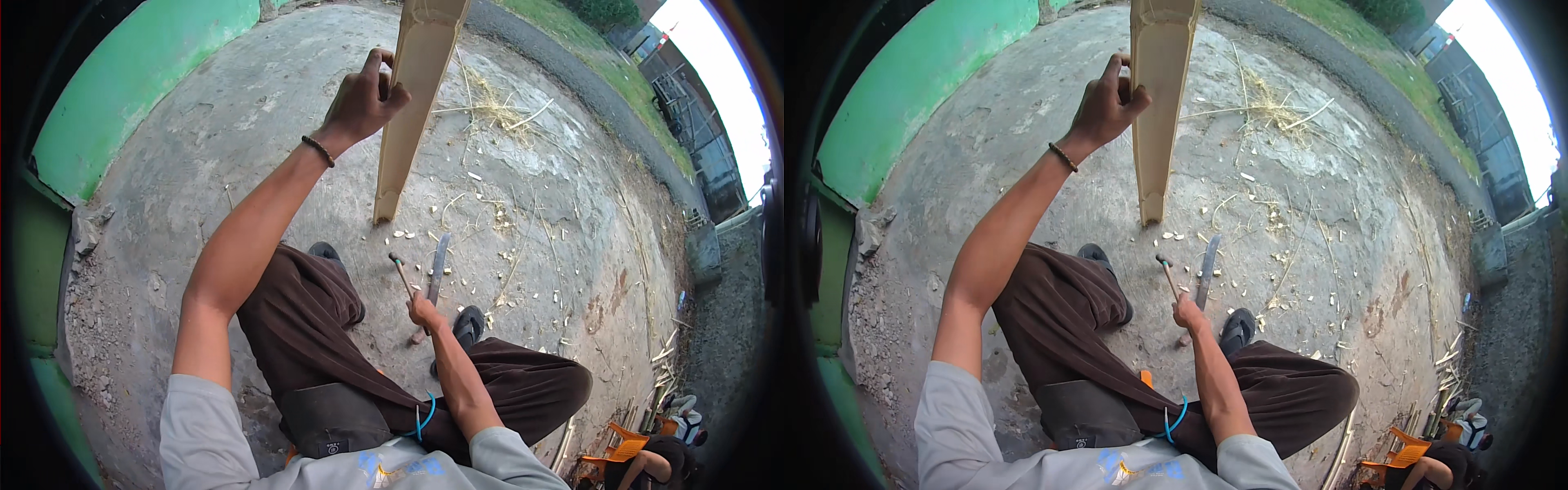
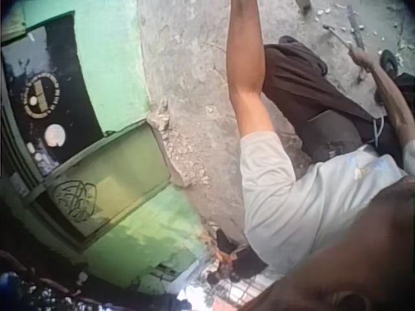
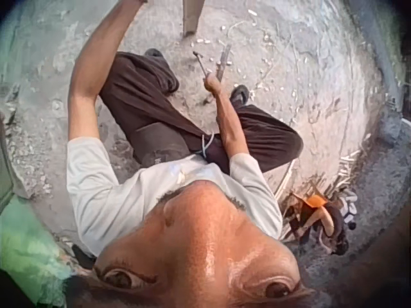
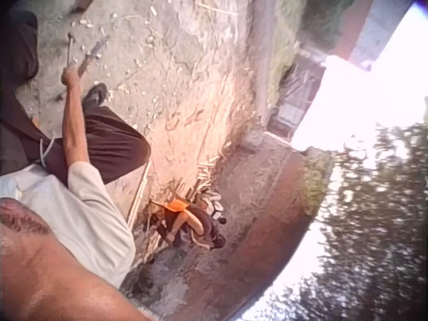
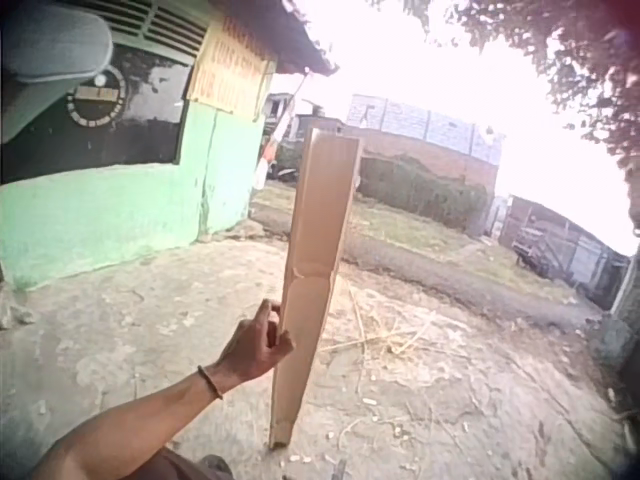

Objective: The person shapes a piece of bamboo by hand using a large blade and a hammer. The person holds the bamboo piece vertically and uses the blade and hammer to split or shave the end, then uses the blade to shave thin strips from a long piece of wood.

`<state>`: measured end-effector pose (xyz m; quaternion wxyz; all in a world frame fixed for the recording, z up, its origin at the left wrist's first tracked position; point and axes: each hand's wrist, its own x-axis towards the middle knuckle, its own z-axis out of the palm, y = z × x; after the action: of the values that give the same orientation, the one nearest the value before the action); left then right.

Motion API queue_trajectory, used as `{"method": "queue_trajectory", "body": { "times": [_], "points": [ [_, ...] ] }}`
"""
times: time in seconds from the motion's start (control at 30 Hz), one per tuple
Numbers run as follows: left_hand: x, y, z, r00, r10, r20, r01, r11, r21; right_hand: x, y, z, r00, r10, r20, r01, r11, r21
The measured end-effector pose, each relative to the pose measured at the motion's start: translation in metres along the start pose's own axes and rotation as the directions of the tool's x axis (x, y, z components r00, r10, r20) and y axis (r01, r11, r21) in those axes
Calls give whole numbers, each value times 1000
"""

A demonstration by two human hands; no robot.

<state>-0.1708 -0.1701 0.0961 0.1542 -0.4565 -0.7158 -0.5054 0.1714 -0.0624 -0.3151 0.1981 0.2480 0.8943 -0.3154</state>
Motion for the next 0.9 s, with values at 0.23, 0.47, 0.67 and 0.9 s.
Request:
{"method": "queue_trajectory", "body": {
  "times": [0.23,0.47,0.67,0.9],
  "points": [
    [6,3,1,997,-27,-69,27,1000,7,-10,35,9,963,65,262,-93,991,94],
    [4,9,6,999,9,-36,-8,1000,12,1,44,-10,988,-16,151,-9,986,167],
    [2,20,7,994,110,-18,-108,992,63,2,53,-2,998,4,68,-16,985,172],
    [1,23,6,992,128,-1,-128,989,69,-1,49,-11,993,20,116,-45,974,223]
  ]
}}
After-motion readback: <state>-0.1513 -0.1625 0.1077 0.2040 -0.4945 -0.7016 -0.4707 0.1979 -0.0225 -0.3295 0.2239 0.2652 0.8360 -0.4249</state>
